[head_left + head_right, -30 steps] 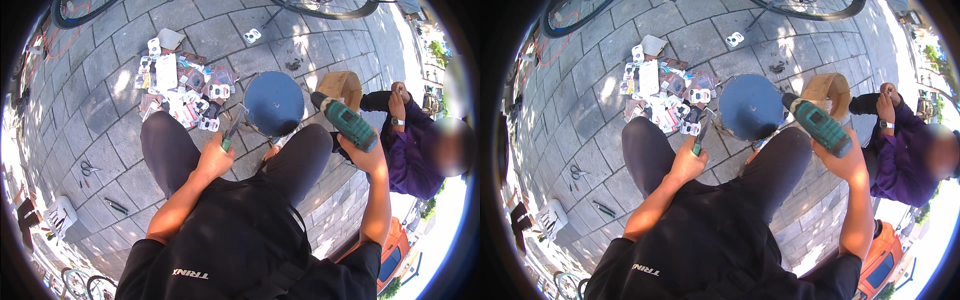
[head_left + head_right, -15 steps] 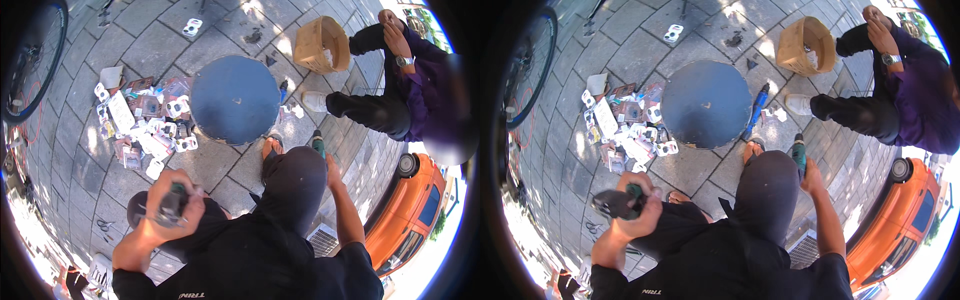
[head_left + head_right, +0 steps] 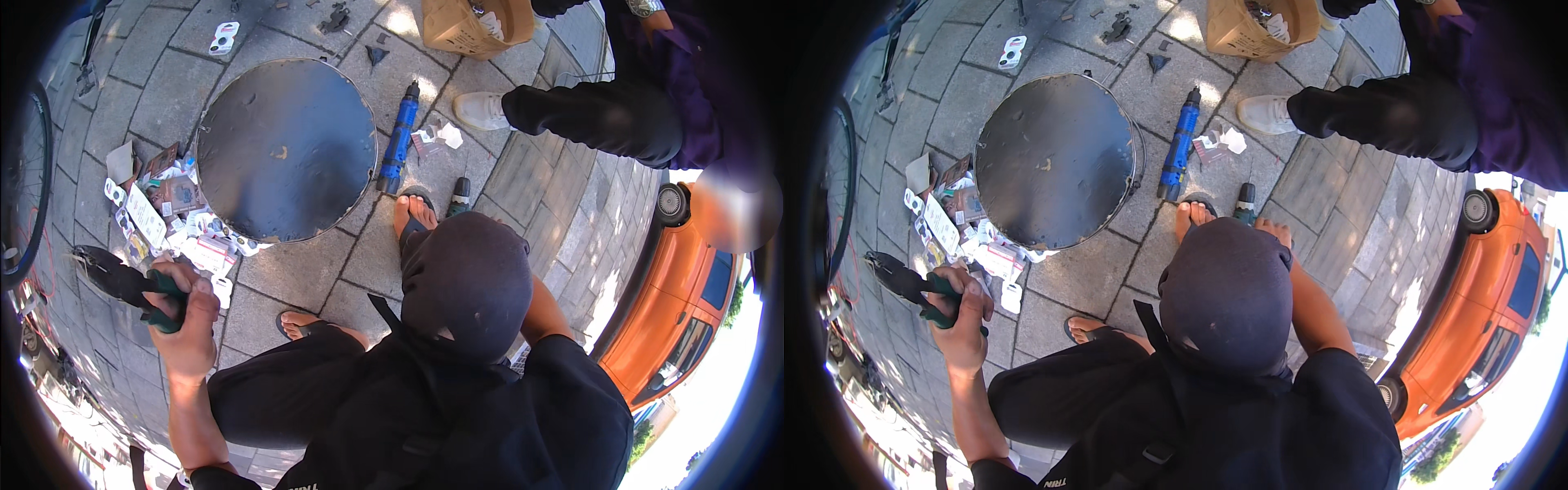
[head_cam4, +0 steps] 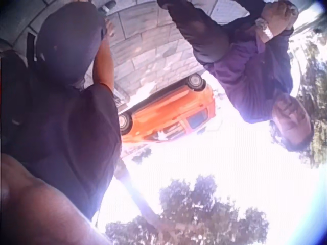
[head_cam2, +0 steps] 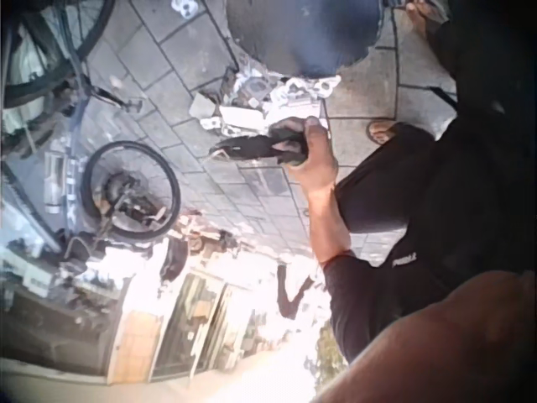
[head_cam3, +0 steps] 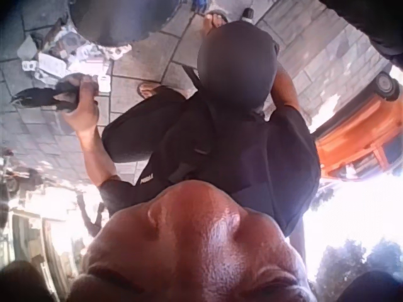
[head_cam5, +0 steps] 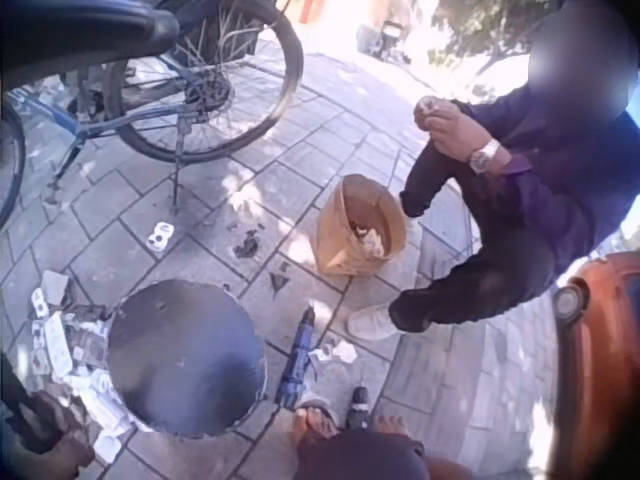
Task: The person sits on a paved sidewalk and uses a cordless drill to make holes in a blue circular object. They then use pliers to manipulate small metal components and wires, assembling them into a small electronic device.
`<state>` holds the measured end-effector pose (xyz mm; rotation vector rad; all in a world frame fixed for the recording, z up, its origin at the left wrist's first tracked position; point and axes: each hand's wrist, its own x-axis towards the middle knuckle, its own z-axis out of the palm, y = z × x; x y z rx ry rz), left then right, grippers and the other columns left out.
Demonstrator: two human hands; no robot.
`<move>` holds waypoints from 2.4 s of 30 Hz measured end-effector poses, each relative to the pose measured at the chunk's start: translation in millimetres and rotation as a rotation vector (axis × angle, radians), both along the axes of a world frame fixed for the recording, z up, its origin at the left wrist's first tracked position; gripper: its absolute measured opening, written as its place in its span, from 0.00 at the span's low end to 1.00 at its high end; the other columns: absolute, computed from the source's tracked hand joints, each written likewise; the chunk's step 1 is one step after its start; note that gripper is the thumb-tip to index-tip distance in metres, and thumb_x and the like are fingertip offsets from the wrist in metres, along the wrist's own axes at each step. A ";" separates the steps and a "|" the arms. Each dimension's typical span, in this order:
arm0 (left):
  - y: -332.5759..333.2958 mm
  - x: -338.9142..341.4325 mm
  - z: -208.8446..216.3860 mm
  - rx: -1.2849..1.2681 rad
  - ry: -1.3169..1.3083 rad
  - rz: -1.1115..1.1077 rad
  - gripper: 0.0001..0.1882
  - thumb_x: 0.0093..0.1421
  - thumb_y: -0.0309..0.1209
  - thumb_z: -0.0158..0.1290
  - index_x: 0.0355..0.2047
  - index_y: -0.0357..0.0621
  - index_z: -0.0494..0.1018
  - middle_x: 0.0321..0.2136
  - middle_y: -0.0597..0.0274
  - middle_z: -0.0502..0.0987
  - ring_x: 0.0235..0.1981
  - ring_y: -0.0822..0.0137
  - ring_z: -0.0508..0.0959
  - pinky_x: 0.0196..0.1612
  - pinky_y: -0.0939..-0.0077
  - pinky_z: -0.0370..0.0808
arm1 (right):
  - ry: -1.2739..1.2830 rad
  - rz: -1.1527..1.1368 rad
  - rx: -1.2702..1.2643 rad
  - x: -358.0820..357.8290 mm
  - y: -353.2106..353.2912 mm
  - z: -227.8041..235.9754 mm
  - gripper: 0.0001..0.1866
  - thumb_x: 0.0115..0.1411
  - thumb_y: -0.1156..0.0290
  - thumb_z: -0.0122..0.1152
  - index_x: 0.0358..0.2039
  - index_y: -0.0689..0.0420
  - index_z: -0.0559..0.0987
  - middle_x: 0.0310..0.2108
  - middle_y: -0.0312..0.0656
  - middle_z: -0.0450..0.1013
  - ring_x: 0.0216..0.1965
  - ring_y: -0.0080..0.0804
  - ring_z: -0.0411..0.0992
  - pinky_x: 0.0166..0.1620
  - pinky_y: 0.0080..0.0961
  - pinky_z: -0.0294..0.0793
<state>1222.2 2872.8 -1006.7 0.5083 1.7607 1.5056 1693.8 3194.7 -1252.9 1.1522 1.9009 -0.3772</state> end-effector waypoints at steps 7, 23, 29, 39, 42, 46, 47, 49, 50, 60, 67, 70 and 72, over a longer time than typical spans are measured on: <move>16.3 16.6 -1.3 -0.131 0.151 0.013 0.10 0.71 0.21 0.54 0.39 0.46 0.62 0.33 0.68 0.64 0.27 0.78 0.65 0.28 0.80 0.67 | 0.699 -0.297 0.155 -151.6 42.8 4.3 0.20 0.63 0.56 0.69 0.43 0.62 0.87 0.39 0.60 0.84 0.45 0.61 0.83 0.49 0.49 0.81; 38.2 15.6 27.4 -0.371 0.315 0.150 0.08 0.65 0.26 0.60 0.37 0.42 0.70 0.25 0.67 0.73 0.28 0.75 0.71 0.33 0.71 0.71 | 0.936 -0.219 0.167 -174.9 44.4 -34.1 0.20 0.55 0.70 0.72 0.45 0.67 0.81 0.33 0.53 0.83 0.34 0.46 0.83 0.41 0.43 0.81; 38.1 8.5 26.7 -0.376 0.316 0.143 0.09 0.65 0.27 0.60 0.40 0.38 0.72 0.29 0.57 0.78 0.32 0.70 0.77 0.39 0.68 0.77 | 1.458 -0.490 -0.377 -263.3 78.2 163.9 0.09 0.72 0.76 0.65 0.46 0.70 0.83 0.31 0.43 0.81 0.29 0.25 0.79 0.33 0.23 0.79; 39.3 3.7 42.8 -0.275 0.260 0.098 0.14 0.65 0.31 0.59 0.45 0.36 0.72 0.32 0.48 0.82 0.37 0.53 0.85 0.43 0.58 0.79 | 1.466 -0.292 -1.170 -430.2 -15.8 349.1 0.15 0.77 0.62 0.61 0.48 0.64 0.82 0.36 0.42 0.80 0.32 0.31 0.80 0.35 0.32 0.82; 35.4 5.3 45.4 -0.254 0.278 0.115 0.14 0.65 0.31 0.59 0.46 0.36 0.72 0.33 0.45 0.82 0.37 0.49 0.85 0.44 0.55 0.79 | 1.440 -0.334 -1.297 -442.2 -33.4 345.5 0.15 0.77 0.61 0.60 0.48 0.62 0.81 0.37 0.42 0.80 0.33 0.32 0.81 0.36 0.33 0.82; 32.2 7.8 41.6 -0.206 0.287 0.116 0.15 0.65 0.31 0.60 0.47 0.35 0.72 0.33 0.43 0.82 0.37 0.46 0.85 0.44 0.54 0.79 | 1.383 -0.379 -1.416 -444.7 -45.1 332.4 0.13 0.78 0.62 0.60 0.46 0.60 0.82 0.37 0.40 0.81 0.36 0.31 0.82 0.36 0.32 0.83; 30.0 8.0 40.4 -0.197 0.303 0.120 0.15 0.65 0.31 0.60 0.47 0.35 0.72 0.33 0.43 0.82 0.37 0.46 0.85 0.44 0.55 0.79 | 1.351 -0.384 -1.445 -445.5 -49.1 330.7 0.13 0.78 0.62 0.59 0.46 0.60 0.82 0.37 0.40 0.81 0.36 0.32 0.82 0.36 0.32 0.83; 26.9 8.2 38.9 -0.175 0.333 0.125 0.15 0.65 0.31 0.60 0.46 0.35 0.72 0.32 0.44 0.82 0.36 0.48 0.85 0.43 0.56 0.79 | 1.329 -0.416 -1.469 -446.1 -55.5 330.6 0.15 0.78 0.60 0.58 0.44 0.62 0.80 0.35 0.42 0.80 0.34 0.32 0.80 0.36 0.32 0.82; 25.9 8.4 39.8 -0.180 0.325 0.124 0.15 0.65 0.31 0.60 0.46 0.35 0.72 0.32 0.45 0.82 0.36 0.49 0.85 0.43 0.56 0.79 | 1.315 -0.434 -1.487 -446.4 -57.2 327.8 0.16 0.78 0.60 0.58 0.44 0.62 0.80 0.34 0.42 0.80 0.34 0.32 0.80 0.36 0.32 0.81; 23.6 10.1 47.2 -0.165 0.276 0.113 0.12 0.65 0.29 0.60 0.44 0.36 0.71 0.32 0.49 0.81 0.35 0.56 0.83 0.42 0.60 0.79 | 1.262 -0.418 -1.613 -446.4 -57.3 322.8 0.18 0.77 0.58 0.59 0.42 0.63 0.80 0.33 0.41 0.79 0.32 0.31 0.79 0.35 0.31 0.81; 22.3 11.5 44.5 -0.120 0.283 0.121 0.11 0.65 0.28 0.60 0.42 0.37 0.71 0.31 0.55 0.80 0.34 0.62 0.81 0.42 0.64 0.78 | 1.248 -0.444 -1.653 -446.4 -61.1 325.5 0.18 0.78 0.58 0.58 0.42 0.63 0.80 0.32 0.41 0.79 0.31 0.31 0.79 0.36 0.31 0.80; 22.4 12.2 44.6 -0.124 0.286 0.120 0.11 0.65 0.28 0.60 0.41 0.38 0.71 0.30 0.55 0.79 0.34 0.62 0.81 0.41 0.64 0.77 | 1.238 -0.464 -1.702 -446.5 -58.6 321.4 0.16 0.78 0.60 0.57 0.44 0.63 0.80 0.33 0.41 0.79 0.32 0.31 0.80 0.36 0.32 0.81; 23.4 12.0 46.2 -0.126 0.284 0.118 0.08 0.63 0.25 0.59 0.40 0.41 0.71 0.30 0.63 0.75 0.33 0.70 0.76 0.39 0.69 0.76 | 1.226 -0.496 -1.770 -447.0 -55.8 317.4 0.14 0.78 0.63 0.58 0.48 0.62 0.81 0.34 0.41 0.80 0.32 0.32 0.81 0.36 0.33 0.83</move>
